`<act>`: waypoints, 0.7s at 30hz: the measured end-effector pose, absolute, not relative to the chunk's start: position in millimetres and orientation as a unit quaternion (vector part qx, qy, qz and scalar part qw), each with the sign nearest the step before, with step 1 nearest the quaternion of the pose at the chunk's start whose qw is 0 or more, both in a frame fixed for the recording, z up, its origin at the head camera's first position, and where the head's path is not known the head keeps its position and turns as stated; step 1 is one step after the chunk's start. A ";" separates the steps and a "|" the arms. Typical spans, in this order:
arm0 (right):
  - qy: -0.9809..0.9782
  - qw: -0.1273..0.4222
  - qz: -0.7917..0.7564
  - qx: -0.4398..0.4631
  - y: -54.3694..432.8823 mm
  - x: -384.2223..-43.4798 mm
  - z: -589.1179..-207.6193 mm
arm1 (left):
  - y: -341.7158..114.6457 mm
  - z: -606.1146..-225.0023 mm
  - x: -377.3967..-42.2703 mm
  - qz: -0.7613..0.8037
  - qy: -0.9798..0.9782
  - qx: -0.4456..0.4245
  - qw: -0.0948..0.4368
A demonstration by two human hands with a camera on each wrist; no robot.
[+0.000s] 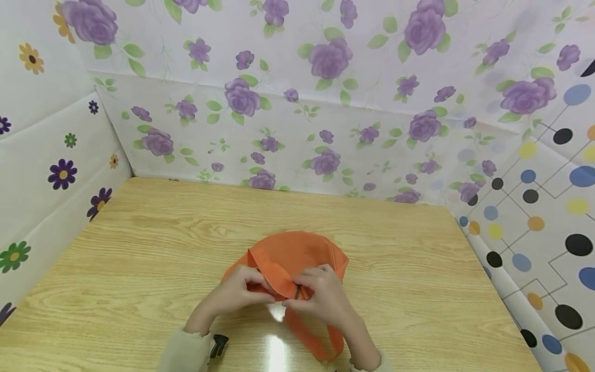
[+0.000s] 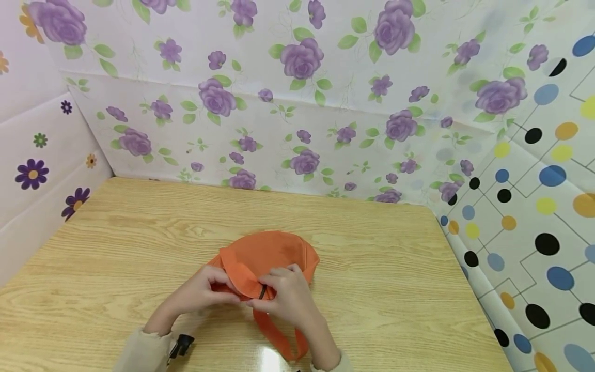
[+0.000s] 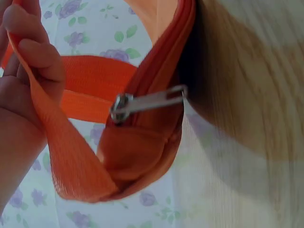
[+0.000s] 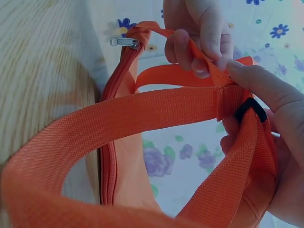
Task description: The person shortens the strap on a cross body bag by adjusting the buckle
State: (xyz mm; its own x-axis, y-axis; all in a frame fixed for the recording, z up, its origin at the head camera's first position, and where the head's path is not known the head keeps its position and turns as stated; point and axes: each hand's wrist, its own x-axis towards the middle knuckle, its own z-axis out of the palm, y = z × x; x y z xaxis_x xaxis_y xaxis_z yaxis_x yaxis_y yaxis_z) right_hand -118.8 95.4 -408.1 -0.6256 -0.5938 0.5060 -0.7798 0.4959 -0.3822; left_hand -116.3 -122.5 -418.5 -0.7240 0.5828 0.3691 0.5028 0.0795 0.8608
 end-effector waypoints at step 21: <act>-0.841 0.170 0.321 0.401 107.7 -121.3 -411.8 | -142.6 -420.3 -115.7 0.584 0.745 0.318 0.053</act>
